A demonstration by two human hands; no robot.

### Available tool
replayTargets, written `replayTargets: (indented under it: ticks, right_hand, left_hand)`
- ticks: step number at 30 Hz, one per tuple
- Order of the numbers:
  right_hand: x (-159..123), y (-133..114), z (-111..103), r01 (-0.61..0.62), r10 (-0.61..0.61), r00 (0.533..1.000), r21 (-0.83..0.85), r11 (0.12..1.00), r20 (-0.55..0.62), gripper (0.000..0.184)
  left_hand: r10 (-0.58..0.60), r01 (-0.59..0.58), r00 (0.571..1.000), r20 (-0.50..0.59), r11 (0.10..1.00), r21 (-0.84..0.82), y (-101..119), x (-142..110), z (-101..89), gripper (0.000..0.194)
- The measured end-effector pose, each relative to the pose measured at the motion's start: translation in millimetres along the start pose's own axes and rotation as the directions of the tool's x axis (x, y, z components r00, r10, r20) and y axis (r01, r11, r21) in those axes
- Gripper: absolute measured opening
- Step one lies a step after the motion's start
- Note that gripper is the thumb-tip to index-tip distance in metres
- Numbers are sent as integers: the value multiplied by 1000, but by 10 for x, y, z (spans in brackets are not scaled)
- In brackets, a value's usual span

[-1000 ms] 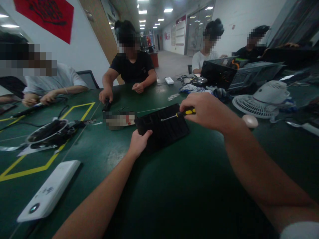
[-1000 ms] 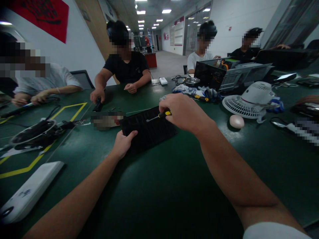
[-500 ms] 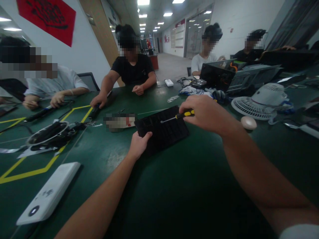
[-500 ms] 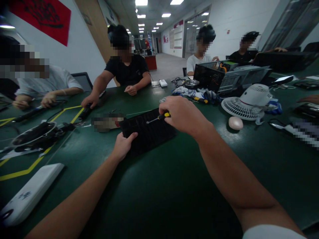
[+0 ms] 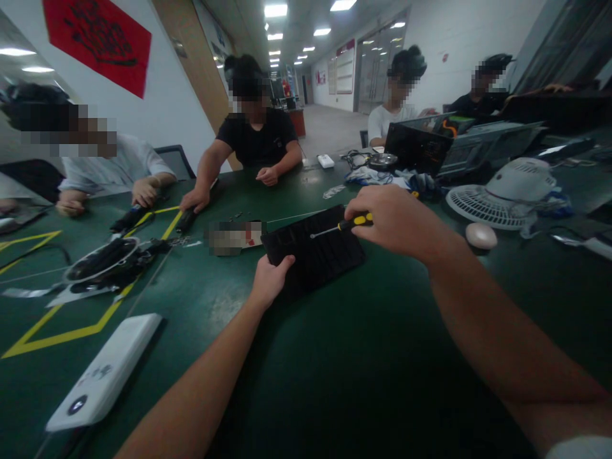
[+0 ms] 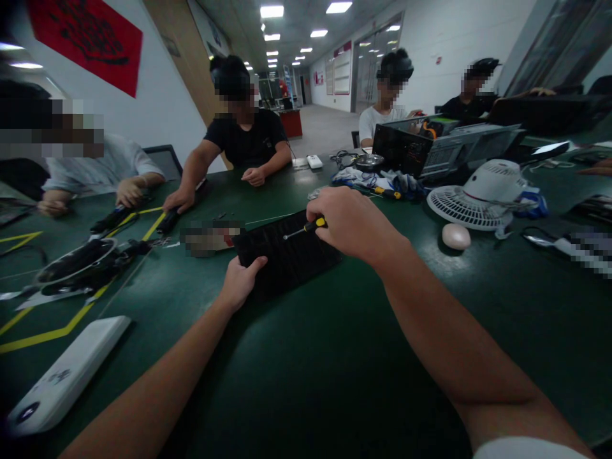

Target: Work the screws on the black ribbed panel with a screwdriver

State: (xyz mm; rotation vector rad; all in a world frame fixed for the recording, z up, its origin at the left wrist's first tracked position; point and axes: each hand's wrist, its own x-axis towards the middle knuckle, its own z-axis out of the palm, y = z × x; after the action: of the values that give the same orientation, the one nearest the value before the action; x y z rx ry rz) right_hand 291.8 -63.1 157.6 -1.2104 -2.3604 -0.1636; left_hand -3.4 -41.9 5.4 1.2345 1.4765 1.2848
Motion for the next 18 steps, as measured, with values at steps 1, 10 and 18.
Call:
replayTargets:
  ticks: [1, 10, 18]
  right_hand:
    - [0, -10, -4, -11, 11, 1000, -7, 1000, 3, 20]
    - [9, -137, -37, -144, 145, 989, -96, 985, 8, 25]
    - [23, -245, -50, -297, 308, 948, -118, 947, 81, 24]
  left_hand:
    - [6, -6, 1000, -2, 1000, 3, -16, 11, -4, 48]
    - [7, -7, 1000, -4, 1000, 0, -29, 17, -27, 51]
    - [14, -14, 1000, 2, 1000, -19, -45, 12, -22, 48]
